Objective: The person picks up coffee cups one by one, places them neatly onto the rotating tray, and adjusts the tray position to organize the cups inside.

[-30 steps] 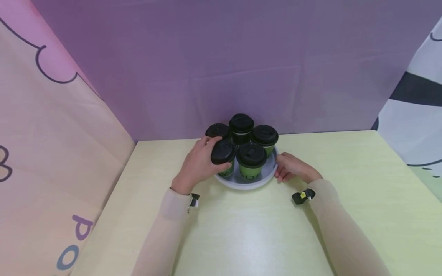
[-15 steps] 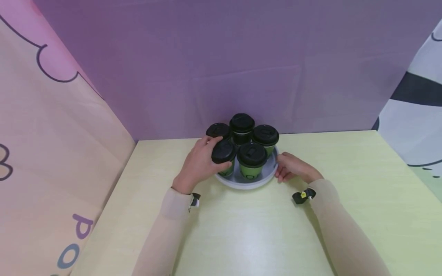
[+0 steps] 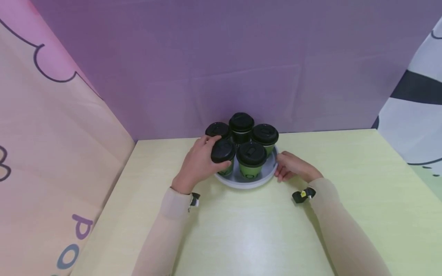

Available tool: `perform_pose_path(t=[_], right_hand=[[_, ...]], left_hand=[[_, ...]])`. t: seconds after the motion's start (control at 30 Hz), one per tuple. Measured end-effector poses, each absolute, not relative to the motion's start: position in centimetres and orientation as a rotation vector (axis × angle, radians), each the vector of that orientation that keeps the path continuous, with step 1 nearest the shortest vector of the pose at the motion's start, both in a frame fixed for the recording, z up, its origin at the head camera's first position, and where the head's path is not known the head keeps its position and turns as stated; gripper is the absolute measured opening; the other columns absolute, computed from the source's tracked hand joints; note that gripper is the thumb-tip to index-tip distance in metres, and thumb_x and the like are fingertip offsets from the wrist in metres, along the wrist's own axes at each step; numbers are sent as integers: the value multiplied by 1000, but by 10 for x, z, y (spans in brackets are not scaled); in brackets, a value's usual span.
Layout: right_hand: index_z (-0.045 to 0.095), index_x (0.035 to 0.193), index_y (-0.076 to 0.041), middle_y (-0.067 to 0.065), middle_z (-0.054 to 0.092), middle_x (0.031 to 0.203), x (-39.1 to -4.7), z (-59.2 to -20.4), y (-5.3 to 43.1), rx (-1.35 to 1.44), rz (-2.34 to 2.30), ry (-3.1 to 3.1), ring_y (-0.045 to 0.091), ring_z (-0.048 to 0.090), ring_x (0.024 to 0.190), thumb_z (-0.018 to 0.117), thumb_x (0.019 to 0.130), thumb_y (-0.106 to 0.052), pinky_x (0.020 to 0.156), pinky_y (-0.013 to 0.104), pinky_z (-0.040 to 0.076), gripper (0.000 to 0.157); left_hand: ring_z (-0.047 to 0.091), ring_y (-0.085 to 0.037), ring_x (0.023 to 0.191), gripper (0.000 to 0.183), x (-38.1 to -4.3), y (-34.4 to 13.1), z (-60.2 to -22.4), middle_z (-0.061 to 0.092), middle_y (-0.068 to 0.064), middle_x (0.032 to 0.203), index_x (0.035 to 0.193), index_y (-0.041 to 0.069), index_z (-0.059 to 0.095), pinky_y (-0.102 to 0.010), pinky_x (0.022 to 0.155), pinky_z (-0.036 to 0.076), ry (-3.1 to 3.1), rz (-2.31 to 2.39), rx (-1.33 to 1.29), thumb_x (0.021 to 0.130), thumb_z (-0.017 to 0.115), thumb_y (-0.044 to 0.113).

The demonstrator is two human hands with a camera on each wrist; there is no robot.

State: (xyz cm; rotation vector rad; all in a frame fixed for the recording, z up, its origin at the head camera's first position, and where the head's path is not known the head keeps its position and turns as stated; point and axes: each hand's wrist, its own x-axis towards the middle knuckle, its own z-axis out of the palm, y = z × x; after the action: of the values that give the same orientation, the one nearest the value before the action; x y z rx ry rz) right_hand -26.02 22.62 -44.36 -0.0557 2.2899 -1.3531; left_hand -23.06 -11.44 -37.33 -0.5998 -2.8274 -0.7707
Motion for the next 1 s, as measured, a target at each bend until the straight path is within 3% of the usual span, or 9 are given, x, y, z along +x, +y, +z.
perform_pose_path(t=[0.47,0.8,1.0], right_hand=[[47,112,2,7,69,79,-260,-443,226,-40,-1366,2281,17,68,65,35,97,-24,64,32,59,32],[48,112,2,6,68,79,-260,-443,226,-44,-1363,2286,17,68,65,36,98,-24,64,31,59,32],[45,115,2,7,68,80,-261,-445,227,-28,-1371,2274,17,68,66,36,99,-25,65,32,59,32]], left_hand=[[55,-32,130,90,-229,-114,-373,52,-17,146,152,10,47,-49,105,52,-2829,-746,-618,82,81,55],[52,-33,135,92,-227,-122,-367,50,-15,152,154,17,45,-52,107,49,-2817,-779,-604,82,76,65],[55,-33,135,67,-230,-131,-364,57,-14,146,148,13,52,-52,108,49,-2752,-813,-595,97,62,56]])
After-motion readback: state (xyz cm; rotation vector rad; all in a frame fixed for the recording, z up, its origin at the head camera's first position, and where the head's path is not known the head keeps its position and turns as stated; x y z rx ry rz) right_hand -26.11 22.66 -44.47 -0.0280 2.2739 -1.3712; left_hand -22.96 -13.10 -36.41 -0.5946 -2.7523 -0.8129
